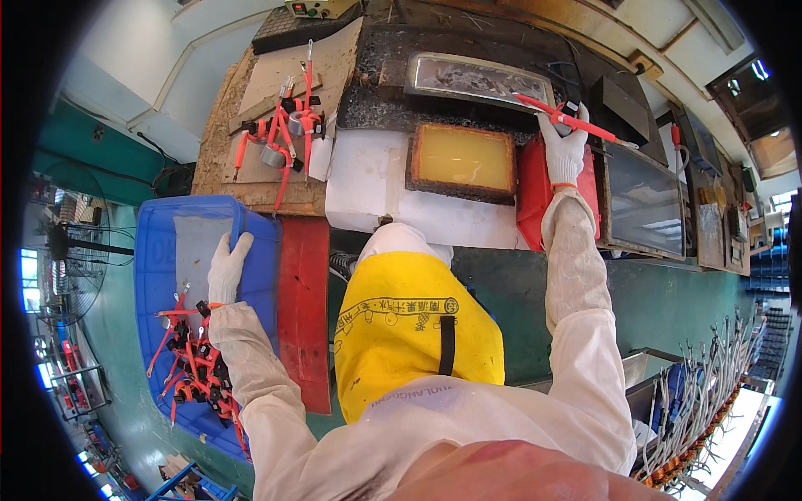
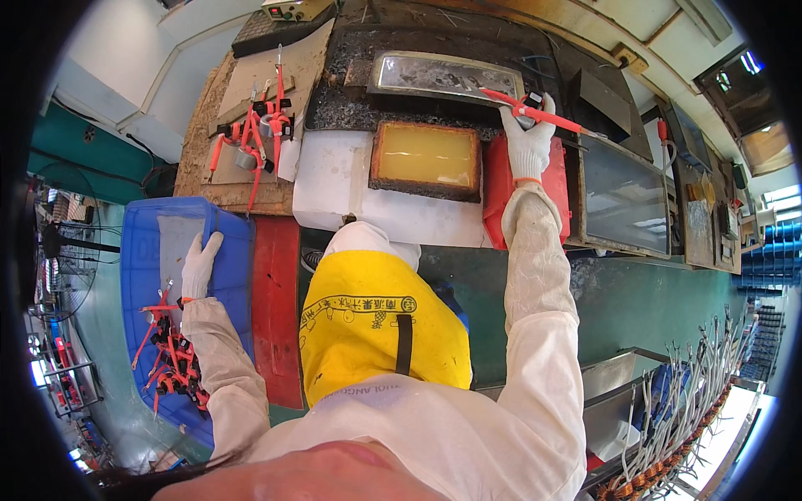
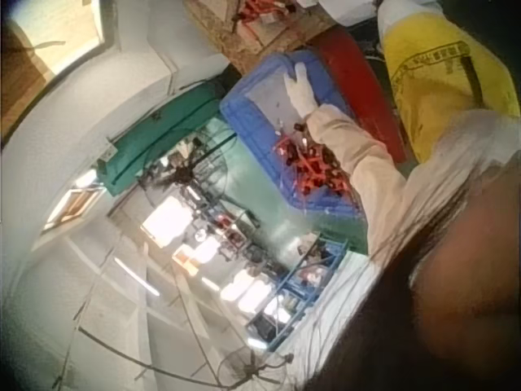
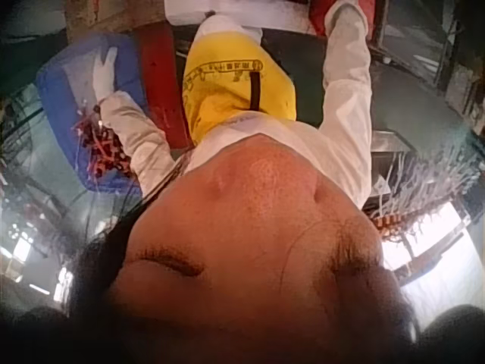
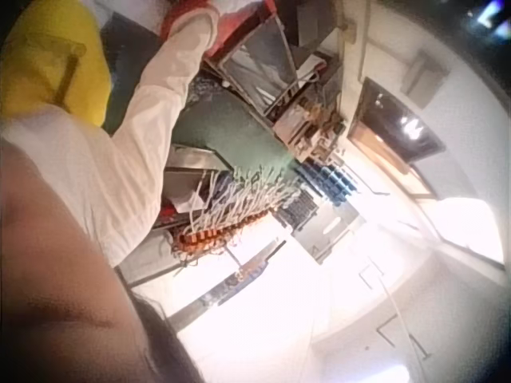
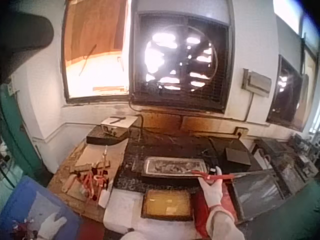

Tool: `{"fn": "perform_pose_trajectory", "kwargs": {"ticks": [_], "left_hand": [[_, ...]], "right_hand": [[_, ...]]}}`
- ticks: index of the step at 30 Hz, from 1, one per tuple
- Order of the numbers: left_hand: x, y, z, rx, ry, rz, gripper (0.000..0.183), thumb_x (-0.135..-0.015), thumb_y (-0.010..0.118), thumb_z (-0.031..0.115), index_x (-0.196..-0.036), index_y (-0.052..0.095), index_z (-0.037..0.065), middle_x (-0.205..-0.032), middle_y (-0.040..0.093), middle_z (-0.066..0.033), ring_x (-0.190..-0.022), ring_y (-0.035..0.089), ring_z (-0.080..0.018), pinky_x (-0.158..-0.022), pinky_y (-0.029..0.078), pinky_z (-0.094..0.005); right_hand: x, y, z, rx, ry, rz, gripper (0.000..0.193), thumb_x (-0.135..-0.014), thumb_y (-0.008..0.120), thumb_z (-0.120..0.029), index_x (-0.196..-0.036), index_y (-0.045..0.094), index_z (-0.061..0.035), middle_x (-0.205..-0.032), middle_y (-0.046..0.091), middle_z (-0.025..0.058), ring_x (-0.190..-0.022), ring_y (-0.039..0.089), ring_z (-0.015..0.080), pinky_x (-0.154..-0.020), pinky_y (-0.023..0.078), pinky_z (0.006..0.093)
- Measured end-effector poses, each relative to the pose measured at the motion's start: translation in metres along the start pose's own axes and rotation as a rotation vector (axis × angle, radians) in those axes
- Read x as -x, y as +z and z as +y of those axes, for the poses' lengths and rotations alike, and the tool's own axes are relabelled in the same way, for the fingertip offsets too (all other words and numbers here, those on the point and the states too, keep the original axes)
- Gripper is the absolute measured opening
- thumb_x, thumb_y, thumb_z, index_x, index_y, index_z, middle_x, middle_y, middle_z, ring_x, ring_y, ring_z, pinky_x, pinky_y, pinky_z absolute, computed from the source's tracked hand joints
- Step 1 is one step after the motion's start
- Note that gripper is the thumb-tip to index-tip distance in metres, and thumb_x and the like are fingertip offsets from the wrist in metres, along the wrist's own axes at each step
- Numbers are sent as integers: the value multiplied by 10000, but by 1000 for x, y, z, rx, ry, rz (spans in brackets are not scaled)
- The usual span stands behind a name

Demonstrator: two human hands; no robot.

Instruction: Tinning the ends of power cables by dipping the wire lugs into flux and then into a solder pot.

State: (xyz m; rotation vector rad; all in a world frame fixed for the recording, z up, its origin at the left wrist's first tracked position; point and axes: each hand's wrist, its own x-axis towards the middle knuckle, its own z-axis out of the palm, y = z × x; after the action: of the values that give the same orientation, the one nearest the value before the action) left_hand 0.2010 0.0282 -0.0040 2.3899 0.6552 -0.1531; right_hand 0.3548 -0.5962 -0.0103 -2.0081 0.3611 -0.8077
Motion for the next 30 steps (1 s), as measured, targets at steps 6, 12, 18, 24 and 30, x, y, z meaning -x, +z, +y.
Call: {"fn": "perform_pose_trajectory", "kwargs": {"ticks": [6,12,18,24,30], "left_hand": [[8,-2,12,32,-17,-1,685,-877,618,566,-1341,576,64,-1144,688,-147,-1050,644,-255,-935,462,-354],[13,-2,17,10,9,37,665,-886,626,544,-1327,581,48,-1133,689,-124,-1022,635,-220,-915,466,-343],[15,-1,22,13,1,31,680,-881,623,551,-1337,575,48,-1138,687,-133,-1026,638,-228,-916,468,-347],[16,-3,23,4,-7,32,689,-871,619,563,-1336,577,57,-1134,687,-137,-1021,637,-234,-915,466,-351],[12,-2,16,9,0,25,686,-873,617,562,-1337,577,58,-1145,689,-141,-1040,641,-245,-920,466,-354]], "right_hand": [[-2,0,5,-36,-2,-4,895,-749,856,-351,-1461,396,-64,-1368,523,192,-1234,556,307,-1040,431,379],[1,-1,-4,-9,-8,0,900,-748,857,-353,-1457,395,-48,-1359,521,189,-1232,546,298,-1047,421,375],[0,-1,1,-21,-19,10,901,-747,859,-347,-1458,394,-48,-1353,520,193,-1230,544,300,-1047,421,377],[2,-1,-4,0,-10,18,900,-747,858,-348,-1460,395,-53,-1357,517,193,-1224,552,303,-1039,429,377],[1,-1,-5,-8,5,8,886,-746,859,-351,-1452,407,-63,-1352,522,193,-1216,563,302,-1028,437,381]]}}
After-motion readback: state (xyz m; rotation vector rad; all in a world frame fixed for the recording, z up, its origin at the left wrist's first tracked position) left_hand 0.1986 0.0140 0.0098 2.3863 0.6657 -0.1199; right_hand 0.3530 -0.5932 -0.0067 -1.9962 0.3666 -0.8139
